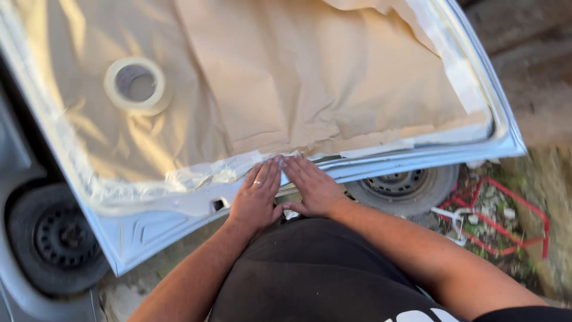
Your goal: The person tapes brown masking paper onto a white car door panel using white masking tape. They repeatedly tear strips of tape and press them along the edges and seams of the paper to secure it to the metal surface.
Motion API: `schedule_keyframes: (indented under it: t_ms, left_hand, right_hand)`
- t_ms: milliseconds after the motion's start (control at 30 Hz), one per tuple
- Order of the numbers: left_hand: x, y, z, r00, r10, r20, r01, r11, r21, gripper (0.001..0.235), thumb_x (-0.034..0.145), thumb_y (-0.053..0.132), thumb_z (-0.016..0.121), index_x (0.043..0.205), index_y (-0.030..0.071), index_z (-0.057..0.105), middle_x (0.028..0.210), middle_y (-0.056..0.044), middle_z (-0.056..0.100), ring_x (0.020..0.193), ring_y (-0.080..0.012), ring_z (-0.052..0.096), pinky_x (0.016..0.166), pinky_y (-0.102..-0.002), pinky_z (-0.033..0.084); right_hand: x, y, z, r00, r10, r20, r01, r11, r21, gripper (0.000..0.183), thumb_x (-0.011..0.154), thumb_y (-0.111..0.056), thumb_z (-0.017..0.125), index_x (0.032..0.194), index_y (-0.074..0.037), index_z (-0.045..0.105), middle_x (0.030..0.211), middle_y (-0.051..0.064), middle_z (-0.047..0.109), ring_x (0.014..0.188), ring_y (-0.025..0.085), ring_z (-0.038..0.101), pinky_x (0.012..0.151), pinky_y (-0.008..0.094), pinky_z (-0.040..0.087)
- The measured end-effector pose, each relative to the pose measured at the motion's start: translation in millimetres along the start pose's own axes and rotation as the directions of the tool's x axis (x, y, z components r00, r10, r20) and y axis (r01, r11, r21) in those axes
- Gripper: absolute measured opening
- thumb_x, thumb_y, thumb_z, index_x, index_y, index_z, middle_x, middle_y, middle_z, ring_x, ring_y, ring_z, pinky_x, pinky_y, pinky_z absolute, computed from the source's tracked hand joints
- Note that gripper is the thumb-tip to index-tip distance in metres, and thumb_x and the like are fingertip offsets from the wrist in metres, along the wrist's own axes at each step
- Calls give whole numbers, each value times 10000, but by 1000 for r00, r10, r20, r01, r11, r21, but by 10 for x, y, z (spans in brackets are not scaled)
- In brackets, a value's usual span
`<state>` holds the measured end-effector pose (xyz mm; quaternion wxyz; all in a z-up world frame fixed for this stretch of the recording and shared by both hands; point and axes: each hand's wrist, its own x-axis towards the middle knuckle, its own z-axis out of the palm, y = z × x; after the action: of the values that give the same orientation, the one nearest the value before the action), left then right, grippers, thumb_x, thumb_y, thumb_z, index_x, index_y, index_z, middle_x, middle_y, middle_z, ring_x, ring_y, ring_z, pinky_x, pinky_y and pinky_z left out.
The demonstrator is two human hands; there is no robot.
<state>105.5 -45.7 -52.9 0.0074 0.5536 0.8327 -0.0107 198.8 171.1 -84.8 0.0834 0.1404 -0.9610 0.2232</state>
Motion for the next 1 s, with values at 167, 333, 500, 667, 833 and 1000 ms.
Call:
schedule_keyframes:
  t_ms: [167,333,500,667,833,1000]
  left_hand:
    - [24,99,28,997,-75,-29,76,997,28,1023,771,707,704,1502,2,582,1649,-253,483,1610,-442,359,1334,-493,336]
    - [51,166,124,984,-176,-14,176,976,130,1028,803,774,648,1507,32,551,1659,-328,443,1613,-498,336,1304,-604,249]
    - [25,79,66,967,-255,20,250,960,127,1131,825,827,581,1617,31,450,1736,-275,388,1664,-411,288,1380,-557,133]
    - [-226,-47,-65,978,-202,53,191,967,169,1145,848,793,574,1677,26,382,1759,-186,383,1681,-327,265,1418,-503,103]
    - [-204,-339,-389,998,-9,55,0,989,149,1032,861,765,591,1591,43,497,1732,-142,441,1675,-296,290,1430,-507,128]
    - [6,-849,-309,925,-99,-368,12,973,-230,196,989,285,678,1083,133,758,1338,-102,698,1248,-385,636,1053,-572,492]
  right_hand:
    - [52,220,71,996,-74,41,75,997,-27,957,976,-746,574,1606,-29,508,1565,212,554,1435,420,555,1214,523,444]
    - [125,325,72,983,-184,24,185,980,-69,967,1006,-763,514,1592,6,524,1640,234,512,1563,424,457,1309,498,373]
    - [279,339,70,981,-154,121,177,961,-212,1047,1004,-786,428,1704,-11,347,1737,220,387,1614,367,365,1358,508,253]
    - [137,335,81,980,-90,178,131,964,-231,1037,1027,-799,354,1736,-46,276,1811,161,292,1700,320,198,1376,542,82]
    - [-43,324,114,991,-108,78,127,944,-304,1052,1016,-843,330,1682,-31,389,1781,182,357,1676,345,283,1366,569,132]
    - [40,313,69,977,-211,35,214,965,-150,803,1031,-756,511,1408,-67,680,1471,76,652,1450,300,555,1299,613,296]
